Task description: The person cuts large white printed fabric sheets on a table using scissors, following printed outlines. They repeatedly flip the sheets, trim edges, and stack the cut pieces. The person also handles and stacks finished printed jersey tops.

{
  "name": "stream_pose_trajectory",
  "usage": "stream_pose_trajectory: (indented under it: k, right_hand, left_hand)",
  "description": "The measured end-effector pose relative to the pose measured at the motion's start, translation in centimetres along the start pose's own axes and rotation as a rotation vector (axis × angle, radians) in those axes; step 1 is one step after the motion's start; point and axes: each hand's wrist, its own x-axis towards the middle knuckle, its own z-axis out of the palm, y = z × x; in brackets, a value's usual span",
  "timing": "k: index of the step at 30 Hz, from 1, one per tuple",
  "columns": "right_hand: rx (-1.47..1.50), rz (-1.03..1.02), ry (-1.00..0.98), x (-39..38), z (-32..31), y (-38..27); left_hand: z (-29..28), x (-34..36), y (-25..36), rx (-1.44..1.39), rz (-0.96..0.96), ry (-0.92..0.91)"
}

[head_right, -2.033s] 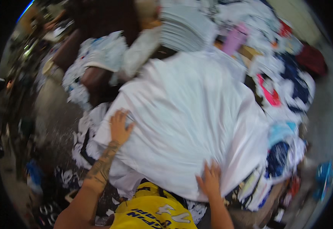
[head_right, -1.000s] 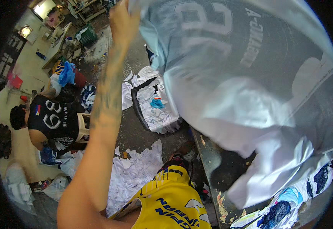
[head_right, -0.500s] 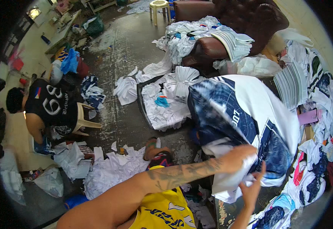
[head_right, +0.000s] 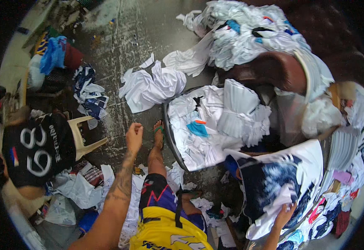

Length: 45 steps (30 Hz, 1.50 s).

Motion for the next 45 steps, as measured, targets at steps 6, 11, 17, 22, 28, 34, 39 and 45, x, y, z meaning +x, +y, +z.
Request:
stream_pose_trajectory:
  k: [6, 11, 17, 22, 28, 34, 39, 45]
  right_hand:
    - [-0.122, 0.262, 0.196, 0.8, 8.9, -4.1]
    - [0.326, 0.284, 0.214, 0.3, 8.3, -4.1]
    - [0.108, 0.364, 0.288, -0.1, 7.7, -3.4]
    - [0.087, 0.383, 0.291, 0.6, 7.4, -1.2]
    - [0.104, 0.34, 0.289, 1.8, 8.1, 5.0]
    - [-0.243, -0.02, 0.007, 3.7, 7.1, 5.7]
    - [0.03, -0.097, 0.475, -1.6, 0.5, -8.1]
    - [0.655, -0.521, -0.193, -22.9, 4.5, -27.9]
  left_hand:
    - [7.0, 21.2, -9.9, 0.377, 0.065, -0.421]
    - [19.1, 33.6, -8.2, 0.34, 0.22, -0.47]
    - [31.6, 39.3, -12.9, 0.928, 0.456, -0.557]
    - [27.1, 34.0, -16.3, 0.394, -0.06, -0.682]
    - [1.1, 23.5, -5.6, -0.235, -0.303, -0.168]
    - [-22.8, 18.1, 12.8, -0.46, 0.092, -0.053]
    - [-32.0, 7.4, 24.1, -0.477, 0.465, -0.27]
    - [-38.4, -2.8, 30.4, -0.368, 1.022, -0.204]
